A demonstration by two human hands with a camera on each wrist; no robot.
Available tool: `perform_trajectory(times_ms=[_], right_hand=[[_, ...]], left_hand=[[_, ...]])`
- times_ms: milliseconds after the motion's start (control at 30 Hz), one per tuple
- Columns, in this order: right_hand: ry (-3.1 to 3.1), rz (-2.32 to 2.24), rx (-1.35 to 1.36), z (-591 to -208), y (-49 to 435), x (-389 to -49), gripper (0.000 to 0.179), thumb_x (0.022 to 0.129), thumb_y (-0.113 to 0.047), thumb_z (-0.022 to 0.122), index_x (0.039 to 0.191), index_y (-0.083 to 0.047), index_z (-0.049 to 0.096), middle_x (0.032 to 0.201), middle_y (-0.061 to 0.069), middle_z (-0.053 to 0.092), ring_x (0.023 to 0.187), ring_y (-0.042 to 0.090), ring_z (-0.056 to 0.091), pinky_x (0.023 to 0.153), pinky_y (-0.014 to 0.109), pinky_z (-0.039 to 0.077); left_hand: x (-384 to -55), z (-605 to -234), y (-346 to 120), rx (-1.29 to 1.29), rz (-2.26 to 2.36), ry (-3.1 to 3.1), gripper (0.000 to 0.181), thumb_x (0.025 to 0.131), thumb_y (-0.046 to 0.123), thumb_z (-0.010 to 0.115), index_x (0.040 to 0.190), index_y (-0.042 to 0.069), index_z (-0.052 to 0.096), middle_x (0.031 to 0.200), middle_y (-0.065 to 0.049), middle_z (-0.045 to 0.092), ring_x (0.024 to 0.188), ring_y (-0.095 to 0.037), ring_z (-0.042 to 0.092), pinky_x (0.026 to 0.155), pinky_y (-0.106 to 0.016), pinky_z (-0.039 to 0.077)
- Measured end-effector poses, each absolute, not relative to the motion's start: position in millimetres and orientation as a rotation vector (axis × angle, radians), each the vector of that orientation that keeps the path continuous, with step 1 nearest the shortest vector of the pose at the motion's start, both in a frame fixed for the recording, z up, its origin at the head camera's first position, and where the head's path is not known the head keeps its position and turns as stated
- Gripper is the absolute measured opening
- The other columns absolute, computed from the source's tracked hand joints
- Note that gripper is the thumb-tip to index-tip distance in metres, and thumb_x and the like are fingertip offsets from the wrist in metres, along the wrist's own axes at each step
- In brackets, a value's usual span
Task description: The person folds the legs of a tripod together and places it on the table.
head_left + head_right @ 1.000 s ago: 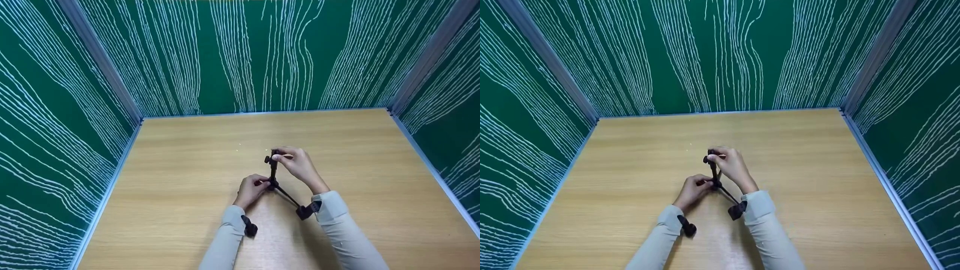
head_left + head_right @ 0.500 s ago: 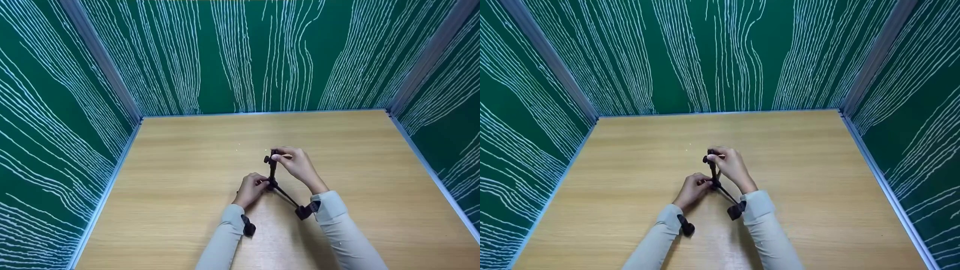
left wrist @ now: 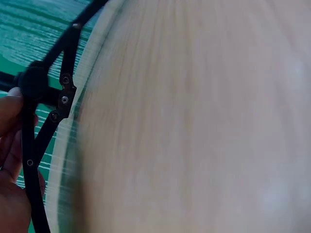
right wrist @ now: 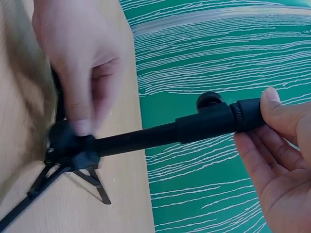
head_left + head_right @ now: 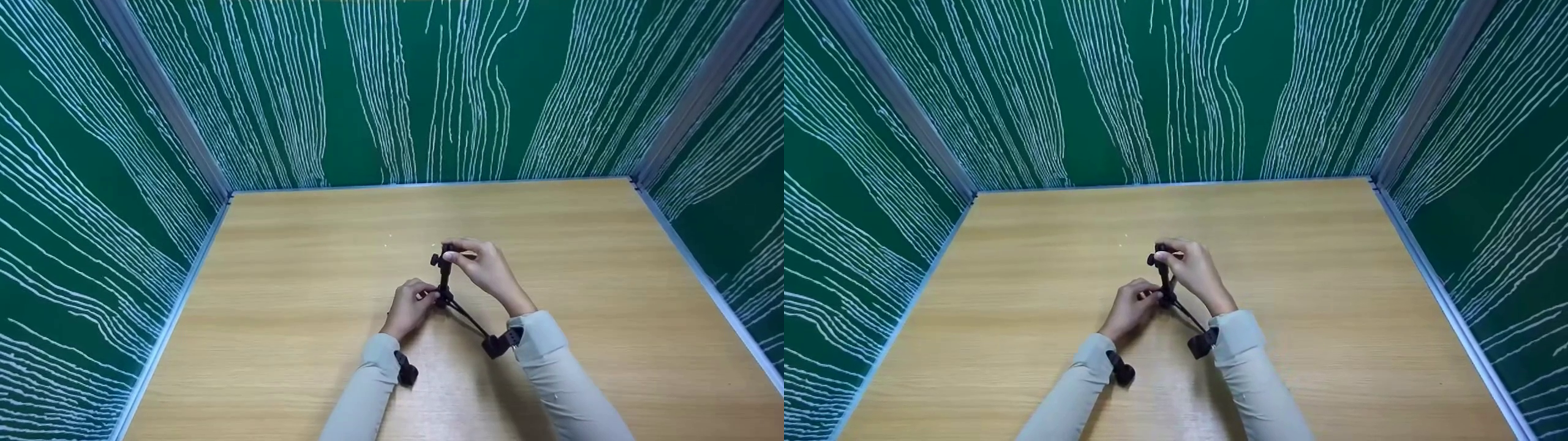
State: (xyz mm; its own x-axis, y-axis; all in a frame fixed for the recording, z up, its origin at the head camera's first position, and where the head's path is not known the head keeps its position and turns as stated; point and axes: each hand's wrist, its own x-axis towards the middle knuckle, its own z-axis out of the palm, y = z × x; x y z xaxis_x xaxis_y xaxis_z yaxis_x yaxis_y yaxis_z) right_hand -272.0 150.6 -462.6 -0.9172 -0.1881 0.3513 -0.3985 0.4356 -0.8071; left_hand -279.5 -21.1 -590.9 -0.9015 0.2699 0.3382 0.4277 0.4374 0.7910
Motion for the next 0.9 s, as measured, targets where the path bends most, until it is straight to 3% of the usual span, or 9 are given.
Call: perform_trajectory(times_ms=[667,767,900], right_hand=[[-2.477,1.493,0.513,-459.8,154.7,-272.6,0.023,0.087,-0.008,0.069,0.108,0.001,0.071,0.105,0.016,0.072,0.099,0.028,0.067,0.088,0.038,0.056],[-2.479,1.499,0.515,-458.6,154.6,-272.7,0.023,0.087,-0.007,0.069,0.108,0.001,0.071,0.105,0.016,0.072,0.100,0.028,0.067,0.088,0.038,0.056],[-2.482,1.500,0.519,-458.2,154.4,-273.6,0.023,0.087,-0.008,0.069,0.109,0.001,0.070,0.105,0.016,0.072,0.101,0.028,0.067,0.089,0.039,0.055]], left_hand=[[-281.0,-583.7,-17.8,-0.631,-1.537,-2.461,0.013,0.089,0.011,0.068,0.096,0.002,0.074,0.087,-0.007,0.069,0.080,-0.009,0.059,0.068,-0.016,0.048],[-281.5,-582.6,-18.0,-0.635,-1.535,-2.455,0.013,0.088,0.011,0.068,0.096,0.002,0.074,0.087,-0.007,0.069,0.081,-0.009,0.059,0.069,-0.020,0.050],[-281.6,-580.6,-18.2,-0.649,-1.531,-2.429,0.014,0.088,0.011,0.069,0.096,0.001,0.074,0.087,-0.008,0.068,0.082,-0.011,0.061,0.072,-0.033,0.054]])
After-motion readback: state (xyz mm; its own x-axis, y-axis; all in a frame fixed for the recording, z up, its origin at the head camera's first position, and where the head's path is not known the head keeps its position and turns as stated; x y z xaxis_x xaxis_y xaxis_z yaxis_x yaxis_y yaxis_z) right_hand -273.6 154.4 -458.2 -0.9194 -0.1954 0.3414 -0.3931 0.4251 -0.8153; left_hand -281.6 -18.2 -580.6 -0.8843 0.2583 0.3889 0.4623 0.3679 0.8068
